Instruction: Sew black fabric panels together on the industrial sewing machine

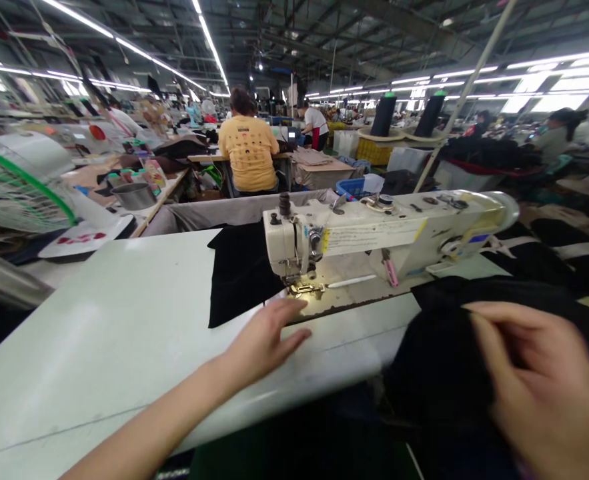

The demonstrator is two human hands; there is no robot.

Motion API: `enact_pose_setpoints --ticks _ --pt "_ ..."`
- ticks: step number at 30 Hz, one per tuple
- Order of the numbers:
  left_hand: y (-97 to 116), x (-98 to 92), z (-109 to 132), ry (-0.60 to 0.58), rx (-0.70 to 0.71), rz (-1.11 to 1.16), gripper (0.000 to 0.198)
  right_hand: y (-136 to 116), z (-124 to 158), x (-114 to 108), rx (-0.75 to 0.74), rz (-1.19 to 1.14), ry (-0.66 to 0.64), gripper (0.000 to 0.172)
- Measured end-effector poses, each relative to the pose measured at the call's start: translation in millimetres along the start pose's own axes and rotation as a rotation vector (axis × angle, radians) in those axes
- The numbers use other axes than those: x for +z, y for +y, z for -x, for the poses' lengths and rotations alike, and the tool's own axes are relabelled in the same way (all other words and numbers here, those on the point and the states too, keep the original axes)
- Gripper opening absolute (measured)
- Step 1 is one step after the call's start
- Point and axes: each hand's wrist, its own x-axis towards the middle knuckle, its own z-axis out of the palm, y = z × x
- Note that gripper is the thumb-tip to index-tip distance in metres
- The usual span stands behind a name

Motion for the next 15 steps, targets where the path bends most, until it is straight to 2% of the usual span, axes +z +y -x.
enact_pose_setpoints --ticks 2,3,5,6,8,10,12,14,15 --pt "39 -0.4 16 -0.078 -0.033 0.308 0.070 -39 0 14 -0.182 -0.227 -0.118 0.019" --pt "54 -2.4 21 -0.116 -0.047 0.450 0.078 -53 -1 21 -0.244 -0.336 -0.231 0.015" --pt "73 -8.5 24 -0.117 -0.091 0.694 0.072 -72 -4 32 -0.297 -0.566 -0.476 0.012" --pt "76 -12.2 22 -0.097 -0.121 0.788 0.067 -78 -6 36 -0.290 -0.670 -0.581 0.011" --pt "73 -19.8 16 -0.061 -0.178 0.909 0.067 -85 -12 40 -0.229 -0.832 -0.713 0.012" --pt "63 -26.1 11 -0.076 -0.231 0.978 0.069 -89 -19 43 -0.179 -0.929 -0.797 0.015" --pt "55 -29.8 10 -0.133 -0.288 1.040 0.061 -94 -24 48 -0.174 -1.002 -0.885 0.017" --pt "54 -30.7 12 -0.229 -0.333 1.049 0.047 -100 -28 54 -0.180 -1.029 -0.900 0.017" --pt "55 -30.6 13 -0.238 -0.353 1.017 0.041 -102 -28 57 -0.174 -1.015 -0.844 0.017"
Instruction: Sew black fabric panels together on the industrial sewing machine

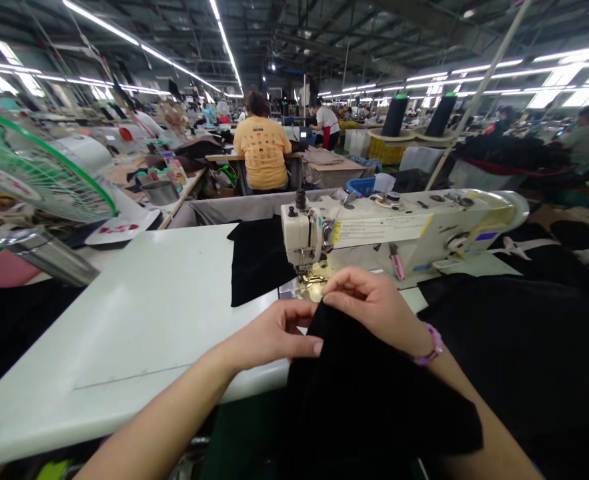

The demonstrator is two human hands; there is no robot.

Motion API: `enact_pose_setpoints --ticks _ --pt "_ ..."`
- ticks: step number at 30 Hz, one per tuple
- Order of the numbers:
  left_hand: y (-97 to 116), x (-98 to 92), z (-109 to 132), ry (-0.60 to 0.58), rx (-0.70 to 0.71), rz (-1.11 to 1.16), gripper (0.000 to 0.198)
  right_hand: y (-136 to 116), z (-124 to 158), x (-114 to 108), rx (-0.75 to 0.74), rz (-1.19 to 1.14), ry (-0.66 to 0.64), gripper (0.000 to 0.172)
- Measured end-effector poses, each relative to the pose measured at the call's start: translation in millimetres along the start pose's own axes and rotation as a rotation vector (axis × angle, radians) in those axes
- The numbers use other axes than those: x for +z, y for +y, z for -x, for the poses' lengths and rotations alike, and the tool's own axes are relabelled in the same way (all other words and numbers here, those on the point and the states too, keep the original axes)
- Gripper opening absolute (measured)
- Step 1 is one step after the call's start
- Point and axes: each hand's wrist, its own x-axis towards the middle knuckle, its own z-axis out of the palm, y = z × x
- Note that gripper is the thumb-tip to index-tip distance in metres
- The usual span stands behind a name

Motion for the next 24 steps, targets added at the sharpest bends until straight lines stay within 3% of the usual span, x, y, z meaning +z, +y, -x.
enact_pose_setpoints --ticks 2,5,8,13,15,17,19,20,22,24 --pt "1 3.8 4 0.171 0.025 -0.101 0.032 3 -2 4 -0.031 0.083 0.193 0.018" --pt "5 5.8 10 0.602 0.174 -0.260 0.025 8 8 8 -0.062 0.057 0.504 0.023" --pt "10 1.6 18 0.771 0.262 -0.288 0.024 15 26 10 -0.068 -0.095 0.554 0.034" --pt "-5 9.7 32 0.785 0.319 -0.411 0.020 17 37 33 -0.022 -0.012 0.305 0.059" --pt "-20 19.0 41 0.698 0.370 -0.535 0.020 11 35 40 0.021 -0.038 0.218 0.043" --pt "-34 24.6 49 0.499 0.469 -0.617 0.028 2 36 39 0.057 -0.141 0.132 0.021" --pt "-44 22.6 56 0.326 0.552 -0.621 0.042 -9 44 30 0.062 -0.289 0.084 0.013" --pt "-46 18.9 58 0.307 0.551 -0.593 0.047 -15 50 23 0.068 -0.367 0.065 0.015" --pt "-48 9.6 58 0.410 0.443 -0.479 0.053 -27 67 11 0.139 -0.508 0.020 0.026" --pt "-48 3.7 54 0.464 0.211 -0.263 0.061 -34 84 3 0.264 -0.618 -0.039 0.036"
